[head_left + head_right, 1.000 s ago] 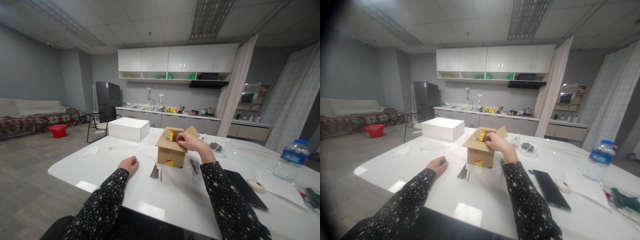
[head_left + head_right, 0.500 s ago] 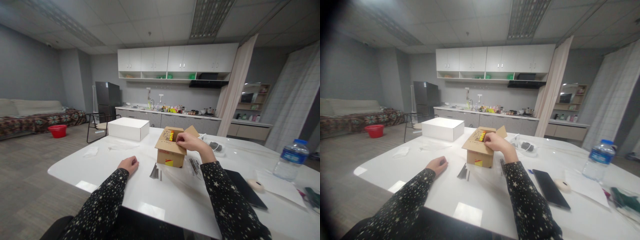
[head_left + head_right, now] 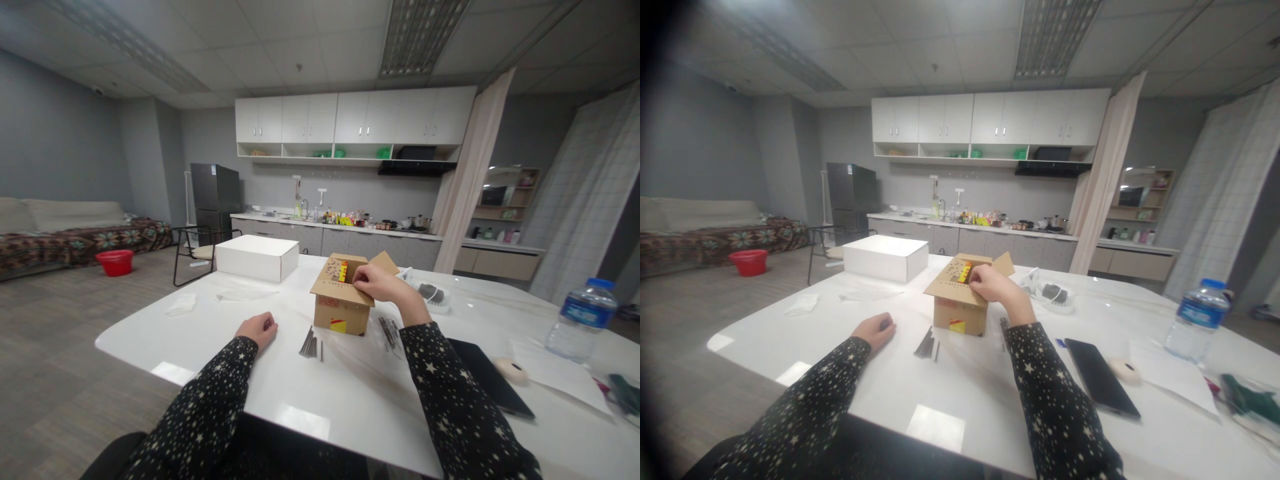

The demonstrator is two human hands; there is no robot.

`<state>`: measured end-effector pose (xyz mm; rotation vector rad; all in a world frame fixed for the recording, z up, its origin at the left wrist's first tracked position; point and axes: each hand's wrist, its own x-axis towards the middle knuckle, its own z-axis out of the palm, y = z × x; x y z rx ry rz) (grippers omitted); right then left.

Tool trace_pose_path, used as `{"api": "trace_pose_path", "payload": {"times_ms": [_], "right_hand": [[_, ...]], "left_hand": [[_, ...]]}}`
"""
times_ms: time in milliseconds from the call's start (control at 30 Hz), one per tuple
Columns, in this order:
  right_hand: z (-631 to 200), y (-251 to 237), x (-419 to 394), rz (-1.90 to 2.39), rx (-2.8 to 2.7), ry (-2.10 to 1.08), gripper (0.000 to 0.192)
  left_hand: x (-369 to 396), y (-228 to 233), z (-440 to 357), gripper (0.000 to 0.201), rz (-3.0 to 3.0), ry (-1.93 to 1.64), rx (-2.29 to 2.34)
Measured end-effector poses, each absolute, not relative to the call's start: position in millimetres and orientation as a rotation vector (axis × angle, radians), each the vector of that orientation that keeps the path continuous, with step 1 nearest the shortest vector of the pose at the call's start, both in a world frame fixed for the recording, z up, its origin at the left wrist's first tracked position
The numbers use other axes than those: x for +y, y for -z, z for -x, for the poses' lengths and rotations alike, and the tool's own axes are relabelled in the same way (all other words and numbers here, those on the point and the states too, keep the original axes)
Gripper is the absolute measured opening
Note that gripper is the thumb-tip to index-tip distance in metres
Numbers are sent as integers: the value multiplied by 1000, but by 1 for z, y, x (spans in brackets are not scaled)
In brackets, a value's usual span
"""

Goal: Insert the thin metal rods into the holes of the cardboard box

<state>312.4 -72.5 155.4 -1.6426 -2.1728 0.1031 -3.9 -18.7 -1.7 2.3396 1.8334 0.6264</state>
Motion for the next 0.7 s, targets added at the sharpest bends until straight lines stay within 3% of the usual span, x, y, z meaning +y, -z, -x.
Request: {"api": "trace_pose_path", "payload": {"times_ms": [700], "right_hand": [[-311, -160, -78, 1737, -2161, -174, 9]], "left_hand": [[-19, 2, 3, 20, -2325, -628, 1839]]}}
